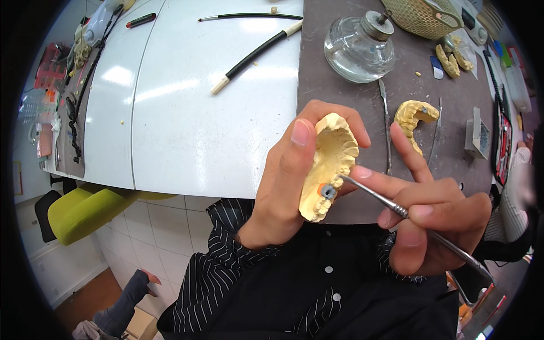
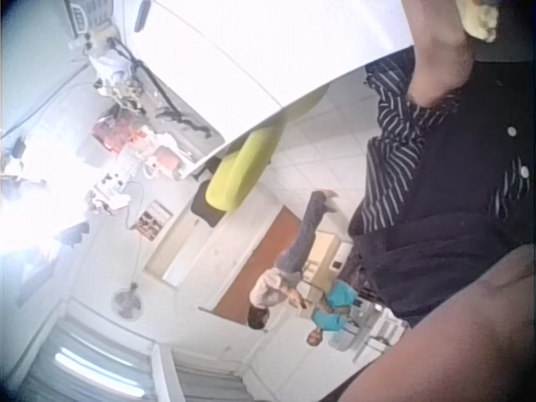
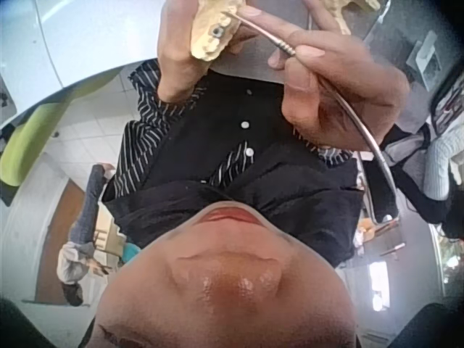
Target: The person holds a yellow dental mold and uses a metal tool to scrape and adjust a small blue component embedded in it. They repeatedly scrape the component, occasionally dip the tool into a glass jar of liquid, and rotate the mold to access different angles. A second mold rests on the table nearby.
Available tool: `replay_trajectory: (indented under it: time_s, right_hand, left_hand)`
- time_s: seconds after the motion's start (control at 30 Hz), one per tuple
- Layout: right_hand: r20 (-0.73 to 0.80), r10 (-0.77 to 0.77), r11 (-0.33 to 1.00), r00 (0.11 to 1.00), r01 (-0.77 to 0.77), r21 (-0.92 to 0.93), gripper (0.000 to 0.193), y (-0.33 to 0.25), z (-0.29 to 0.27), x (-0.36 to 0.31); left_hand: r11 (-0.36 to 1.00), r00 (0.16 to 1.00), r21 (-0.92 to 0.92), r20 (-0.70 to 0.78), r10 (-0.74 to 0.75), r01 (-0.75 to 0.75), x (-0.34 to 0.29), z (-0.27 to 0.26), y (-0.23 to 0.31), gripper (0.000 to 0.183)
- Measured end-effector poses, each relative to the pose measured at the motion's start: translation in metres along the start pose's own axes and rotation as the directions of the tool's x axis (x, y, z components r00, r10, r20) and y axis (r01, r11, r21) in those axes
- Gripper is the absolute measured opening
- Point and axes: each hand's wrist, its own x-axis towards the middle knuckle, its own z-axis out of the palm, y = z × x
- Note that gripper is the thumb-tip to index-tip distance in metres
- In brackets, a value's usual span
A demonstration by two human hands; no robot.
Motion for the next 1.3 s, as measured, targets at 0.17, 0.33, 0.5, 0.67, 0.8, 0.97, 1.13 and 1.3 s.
replay_trajectory:
  time_s: [0.17, 0.33, 0.5, 0.67, 0.8, 0.97, 1.13, 1.3]
  right_hand:
    - [-0.198, -0.089, 0.995, 0.976, 0.080, -0.052, 0.017, 0.003, -0.001, -0.004]
    - [-0.442, -0.101, 0.987, 0.892, 0.035, -0.155, 0.017, 0.009, -0.003, -0.013]
    - [-0.688, -0.069, 0.818, 0.723, -0.354, -0.453, 0.014, 0.018, -0.025, -0.025]
    - [-0.527, -0.006, 0.435, 0.850, -0.472, -0.767, 0.014, 0.015, -0.067, -0.028]
    - [-0.370, 0.069, 0.298, 0.927, -0.373, -0.879, 0.021, 0.035, -0.088, -0.029]
    - [-0.322, 0.056, 0.326, 0.945, -0.322, -0.889, 0.020, 0.044, -0.084, -0.032]
    - [-0.431, 0.228, 0.208, 0.873, -0.476, -0.855, 0.012, 0.026, -0.072, -0.035]
    - [-0.365, 0.329, 0.085, 0.871, -0.413, -0.907, 0.014, 0.023, -0.072, -0.037]
  left_hand:
    - [0.945, 0.966, -0.287, 0.244, -0.084, 0.154, 0.008, -0.009, 0.004, 0.053]
    - [0.884, 0.945, -0.420, 0.320, -0.066, 0.204, 0.010, -0.013, -0.001, 0.053]
    - [0.887, 0.960, -0.432, 0.276, -0.042, 0.163, 0.009, -0.013, -0.001, 0.053]
    - [0.901, 0.967, -0.407, 0.252, -0.045, 0.148, 0.018, -0.005, -0.009, 0.053]
    - [0.909, 0.970, -0.378, 0.227, -0.092, 0.175, 0.021, -0.001, -0.006, 0.052]
    - [0.932, 0.967, -0.316, 0.230, -0.106, 0.178, 0.009, -0.006, 0.002, 0.052]
    - [0.967, 0.973, -0.203, 0.198, -0.117, 0.157, 0.008, 0.000, 0.004, 0.053]
    - [0.989, 0.965, -0.077, 0.241, -0.106, 0.128, 0.006, 0.011, 0.011, 0.053]
